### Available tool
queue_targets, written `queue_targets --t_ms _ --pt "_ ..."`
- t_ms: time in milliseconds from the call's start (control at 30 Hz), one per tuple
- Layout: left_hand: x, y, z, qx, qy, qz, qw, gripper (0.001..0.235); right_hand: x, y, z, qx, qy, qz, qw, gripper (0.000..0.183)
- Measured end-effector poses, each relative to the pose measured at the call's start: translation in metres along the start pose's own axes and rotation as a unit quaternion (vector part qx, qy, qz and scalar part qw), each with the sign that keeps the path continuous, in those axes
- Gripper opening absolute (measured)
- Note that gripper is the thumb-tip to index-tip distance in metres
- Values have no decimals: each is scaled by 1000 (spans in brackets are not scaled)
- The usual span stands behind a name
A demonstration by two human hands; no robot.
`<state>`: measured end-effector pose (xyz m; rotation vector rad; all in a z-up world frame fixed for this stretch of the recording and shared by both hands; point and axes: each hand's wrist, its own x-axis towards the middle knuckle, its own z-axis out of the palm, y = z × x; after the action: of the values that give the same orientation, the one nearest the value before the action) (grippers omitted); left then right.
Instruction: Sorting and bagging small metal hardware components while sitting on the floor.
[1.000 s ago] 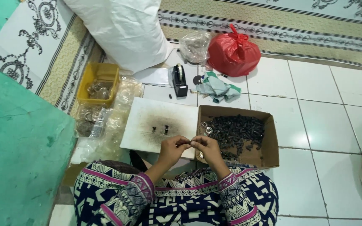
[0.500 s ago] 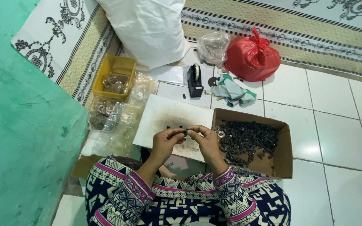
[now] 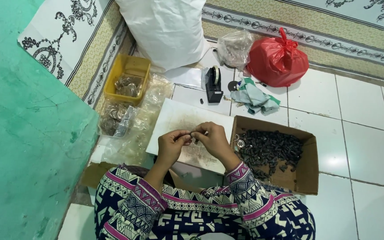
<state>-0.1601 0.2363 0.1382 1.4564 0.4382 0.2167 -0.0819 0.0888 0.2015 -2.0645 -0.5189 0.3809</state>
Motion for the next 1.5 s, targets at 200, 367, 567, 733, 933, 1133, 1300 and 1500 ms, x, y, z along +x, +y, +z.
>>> queue_targets --t_ms 200,367,567,733,933,1133,1300,1500 --pt "13 10 1 -3 35 28 999 19 16 5 6 72 1 33 997 26" --pt "23 -11 -1 31 38 27 998 23 28 42 25 56 16 49 997 23" --pt "33 -31 -5 322 26 34 946 43 34 65 44 -104 22 24 994 15" --pt "40 -67 4 422 16 27 906 37 33 67 59 -254 12 -16 967 13" --pt "42 -80 11 434 31 37 900 19 38 69 62 -305 12 -30 952 10" --pt "37 -78 15 441 29 34 896 14 43 80 63 -300 -16 -18 954 13" --pt "35 -75 15 450 26 41 892 15 43 77 64 -304 -9 -13 953 14" --pt "34 -74 14 433 36 49 900 13 46 76 65 -338 -18 -23 941 17"
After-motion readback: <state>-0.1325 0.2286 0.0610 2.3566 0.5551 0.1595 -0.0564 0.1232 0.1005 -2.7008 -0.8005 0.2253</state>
